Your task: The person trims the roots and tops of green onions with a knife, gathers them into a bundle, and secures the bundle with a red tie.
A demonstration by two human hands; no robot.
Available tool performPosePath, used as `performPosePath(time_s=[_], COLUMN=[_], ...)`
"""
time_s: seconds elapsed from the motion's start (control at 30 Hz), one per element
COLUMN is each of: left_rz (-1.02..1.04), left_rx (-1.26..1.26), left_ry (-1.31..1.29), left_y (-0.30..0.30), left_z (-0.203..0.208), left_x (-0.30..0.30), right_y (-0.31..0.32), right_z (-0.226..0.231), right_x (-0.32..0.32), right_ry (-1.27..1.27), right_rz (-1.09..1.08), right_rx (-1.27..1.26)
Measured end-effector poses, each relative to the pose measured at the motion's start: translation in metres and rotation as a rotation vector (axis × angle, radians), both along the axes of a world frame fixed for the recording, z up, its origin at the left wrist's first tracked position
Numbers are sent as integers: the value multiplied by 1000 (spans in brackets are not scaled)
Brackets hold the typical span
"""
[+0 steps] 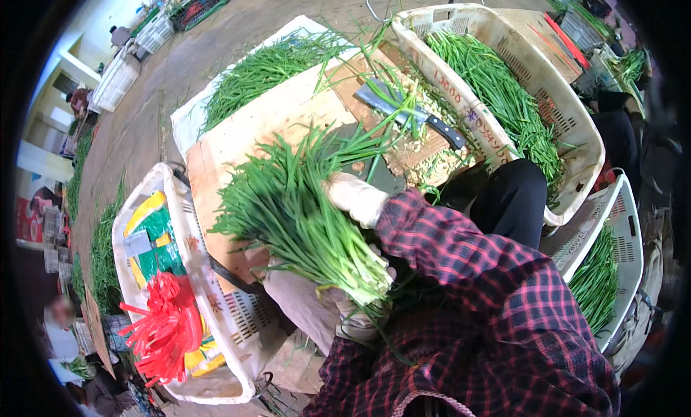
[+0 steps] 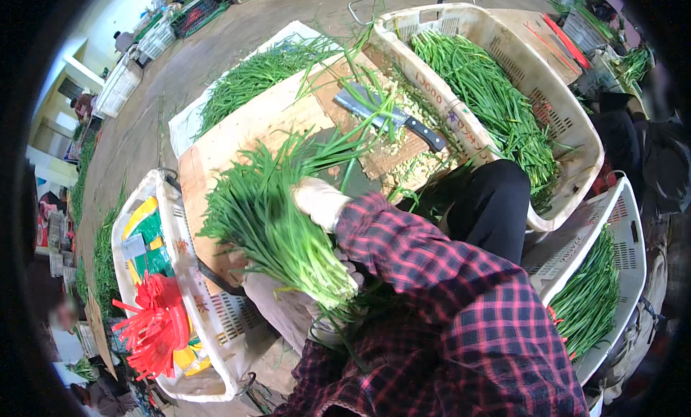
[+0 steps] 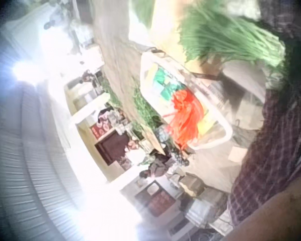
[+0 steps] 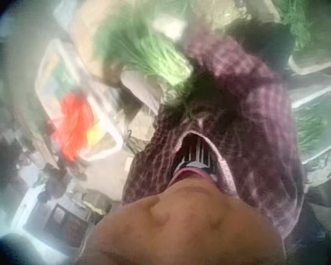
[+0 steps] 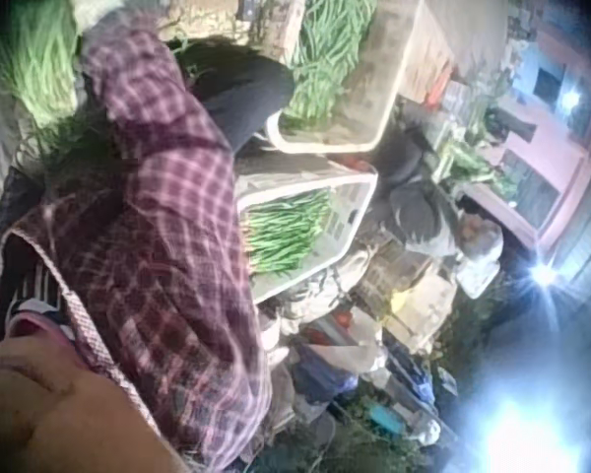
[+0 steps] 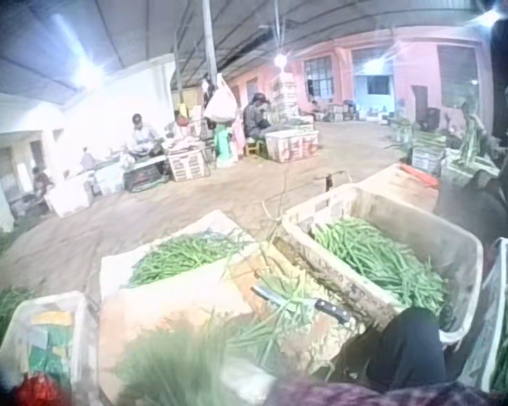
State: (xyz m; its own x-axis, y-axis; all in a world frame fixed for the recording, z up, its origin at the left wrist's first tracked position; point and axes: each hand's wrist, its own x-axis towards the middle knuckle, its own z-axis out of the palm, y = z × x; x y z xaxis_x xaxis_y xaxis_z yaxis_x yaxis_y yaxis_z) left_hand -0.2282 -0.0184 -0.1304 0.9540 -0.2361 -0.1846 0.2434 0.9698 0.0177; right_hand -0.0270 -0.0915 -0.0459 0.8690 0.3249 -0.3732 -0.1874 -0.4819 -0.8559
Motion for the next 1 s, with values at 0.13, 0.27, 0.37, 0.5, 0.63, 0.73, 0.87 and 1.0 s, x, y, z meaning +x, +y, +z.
performPosePath(time_s=[0.13,0.27,0.37,0.5,0.63,0.73,0.87,1.0], left_rz=[9,20,-40,-203,-177,-133,-130,-182], left_rx=[50,81,-146,-632,-630,-512,-416,-317], left_ry=[-8,-50,-135,-274,-231,-182,-149,-136], left_y=[-1,-5,-2,-8,5,14,16,23], left_z=[3,13,16,13,9,18,29,44], left_x=[-3,1,11,35,29,21,17,17], right_y=[50,29,-3,-80,-69,-26,-6,-55], right_z=[-5,5,24,33,6,-11,-22,-23], right_x=[23,42,47,77,91,80,93,137], right_ry=[-253,-285,-317,-738,-685,-575,-393,-364], right_rz=[353,488,358,-120,-104,56,133,44], right_rx=[-42,-477,-462,-216,-489,-518,-732,-855])
